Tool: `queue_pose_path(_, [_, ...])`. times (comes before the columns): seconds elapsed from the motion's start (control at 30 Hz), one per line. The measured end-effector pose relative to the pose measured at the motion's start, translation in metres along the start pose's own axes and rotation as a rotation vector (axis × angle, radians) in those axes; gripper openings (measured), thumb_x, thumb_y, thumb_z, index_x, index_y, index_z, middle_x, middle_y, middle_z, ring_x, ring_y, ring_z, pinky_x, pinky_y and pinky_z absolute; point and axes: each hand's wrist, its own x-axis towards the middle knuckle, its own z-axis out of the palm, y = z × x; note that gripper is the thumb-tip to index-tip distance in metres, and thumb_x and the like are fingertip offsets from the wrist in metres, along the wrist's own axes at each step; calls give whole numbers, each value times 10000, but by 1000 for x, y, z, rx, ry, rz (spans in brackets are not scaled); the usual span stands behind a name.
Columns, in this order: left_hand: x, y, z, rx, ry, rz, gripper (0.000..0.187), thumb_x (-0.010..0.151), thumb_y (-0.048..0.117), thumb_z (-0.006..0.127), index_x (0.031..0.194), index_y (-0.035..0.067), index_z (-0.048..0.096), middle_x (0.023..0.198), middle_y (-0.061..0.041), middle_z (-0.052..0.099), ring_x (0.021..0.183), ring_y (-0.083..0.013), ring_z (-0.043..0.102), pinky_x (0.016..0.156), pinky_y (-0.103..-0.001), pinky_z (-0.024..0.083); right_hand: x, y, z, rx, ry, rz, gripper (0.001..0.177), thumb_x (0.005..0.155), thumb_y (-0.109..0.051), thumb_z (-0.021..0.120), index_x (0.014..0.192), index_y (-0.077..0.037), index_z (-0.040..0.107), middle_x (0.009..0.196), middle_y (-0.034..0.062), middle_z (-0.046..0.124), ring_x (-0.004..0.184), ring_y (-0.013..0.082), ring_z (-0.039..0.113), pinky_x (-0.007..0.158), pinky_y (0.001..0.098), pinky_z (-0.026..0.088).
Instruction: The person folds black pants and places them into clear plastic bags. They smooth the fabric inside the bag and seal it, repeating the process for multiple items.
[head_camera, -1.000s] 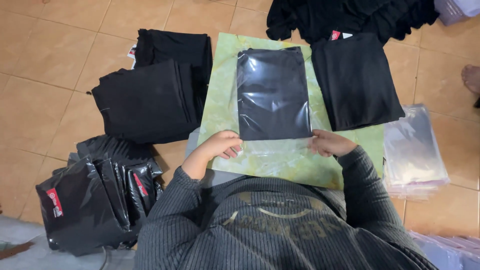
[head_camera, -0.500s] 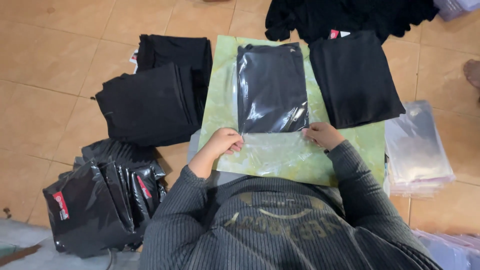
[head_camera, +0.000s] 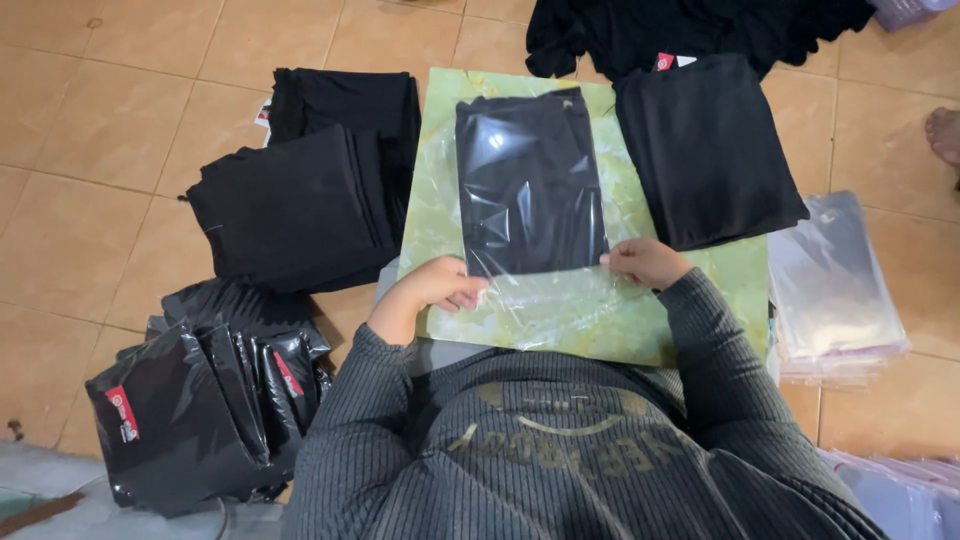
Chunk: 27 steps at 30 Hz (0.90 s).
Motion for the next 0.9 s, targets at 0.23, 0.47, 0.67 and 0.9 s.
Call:
queue_pose_path(0.23, [3, 5, 3, 116, -74, -60, 422, 894, 357, 715, 1042, -36, 682, 968, -186, 767, 902, -265, 772, 834, -435, 605, 13, 3, 1, -129, 51, 39, 253, 916, -269, 656, 905, -31, 738, 625, 112, 616, 502, 208, 544, 504, 334, 435])
queue_pose_path(0.47, [-18, 34, 33, 685, 428, 306, 430, 827, 567, 729, 886, 167, 583, 898, -90, 645, 917, -340, 691, 779, -439, 555, 1, 14, 4, -221, 570, -157, 264, 1071, -449, 636, 1156, -212, 717, 868, 30, 718, 833, 249, 682, 751, 422, 548])
queue_pose_path(0.67, [83, -35, 57, 1085, 542, 653, 238, 933, 447, 638, 1077, 270, 568, 951, 18, 552, 985, -246, 630, 726, -375, 567, -31, -10, 64, -206, 243, -753, 82, 926, -212, 727, 970, -184, 790, 843, 61, 792, 810, 274, 754, 757, 395, 591])
queue_pose_path(0.9, [48, 9, 74, 715, 671, 800, 197, 1030, 441, 546, 972, 264, 611, 864, 13, 606, 890, -202, 679, 724, -293, 558, -27, -46, 101, -474, 189, -992, 472, 979, -43, 458, 1440, -25, 562, 1448, 241, 574, 1358, 447, 500, 1054, 554, 476])
